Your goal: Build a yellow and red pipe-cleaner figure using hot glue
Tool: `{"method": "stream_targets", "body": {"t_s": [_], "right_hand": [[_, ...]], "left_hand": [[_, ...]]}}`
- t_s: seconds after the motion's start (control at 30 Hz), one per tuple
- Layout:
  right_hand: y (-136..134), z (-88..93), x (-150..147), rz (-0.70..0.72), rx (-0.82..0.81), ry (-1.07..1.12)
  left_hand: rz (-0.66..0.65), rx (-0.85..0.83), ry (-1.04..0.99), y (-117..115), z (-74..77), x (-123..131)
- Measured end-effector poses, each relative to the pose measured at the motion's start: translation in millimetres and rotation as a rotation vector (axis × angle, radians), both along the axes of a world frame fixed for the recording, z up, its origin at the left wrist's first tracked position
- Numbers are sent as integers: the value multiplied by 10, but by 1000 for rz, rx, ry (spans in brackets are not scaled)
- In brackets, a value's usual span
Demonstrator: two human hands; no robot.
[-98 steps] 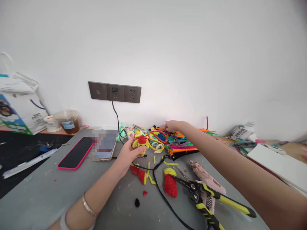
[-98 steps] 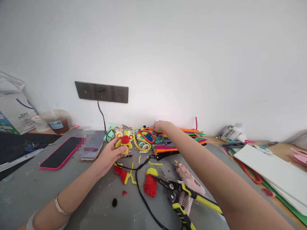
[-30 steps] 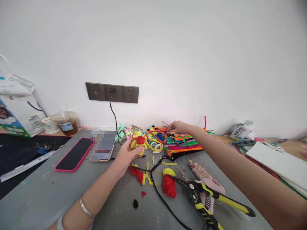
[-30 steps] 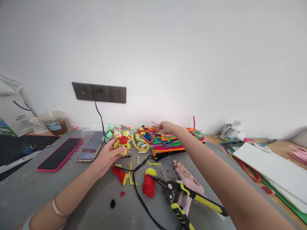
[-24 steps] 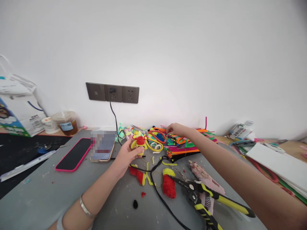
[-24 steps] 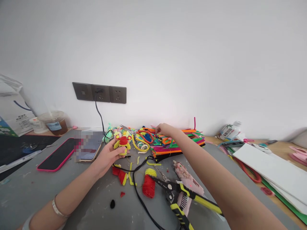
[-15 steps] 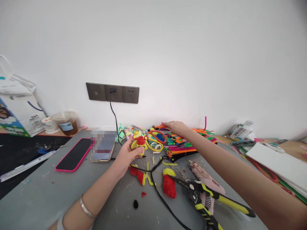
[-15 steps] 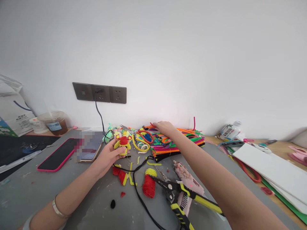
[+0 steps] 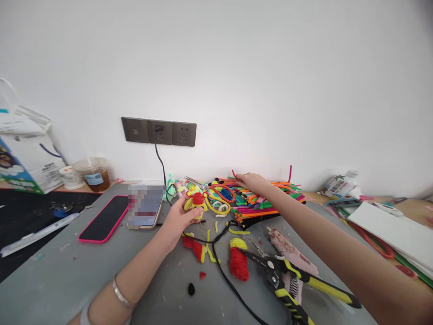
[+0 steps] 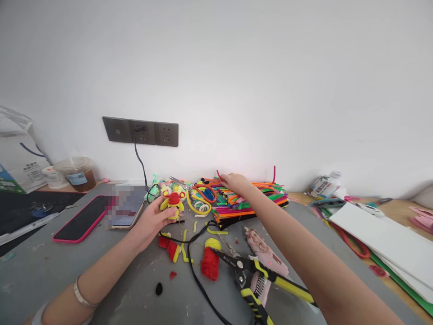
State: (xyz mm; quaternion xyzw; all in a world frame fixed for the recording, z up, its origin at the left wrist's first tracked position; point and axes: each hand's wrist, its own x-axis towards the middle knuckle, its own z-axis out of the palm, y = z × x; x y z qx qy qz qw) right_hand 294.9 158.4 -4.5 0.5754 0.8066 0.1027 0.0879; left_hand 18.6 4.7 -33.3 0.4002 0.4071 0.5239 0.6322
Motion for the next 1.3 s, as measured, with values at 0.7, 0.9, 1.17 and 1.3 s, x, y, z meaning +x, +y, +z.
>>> {"method": "stream_targets", "body": {"t_s": [0.7,0.9,1.17,1.3], "right_hand": [[-30,-76,-139,-152,69,-108],[44,-80,-37,-195,28,-86],[145,-69,88,-209,-148,-114],[149,-95,58,-214,-132,-145]], "left_hand": [[-10,-5,8,-1,-8,-1],[-5,-2,1,-1,-13,-1],[-4,7,-4,3,-19,-4],[-2,3,10,-1,-9,-6]]}}
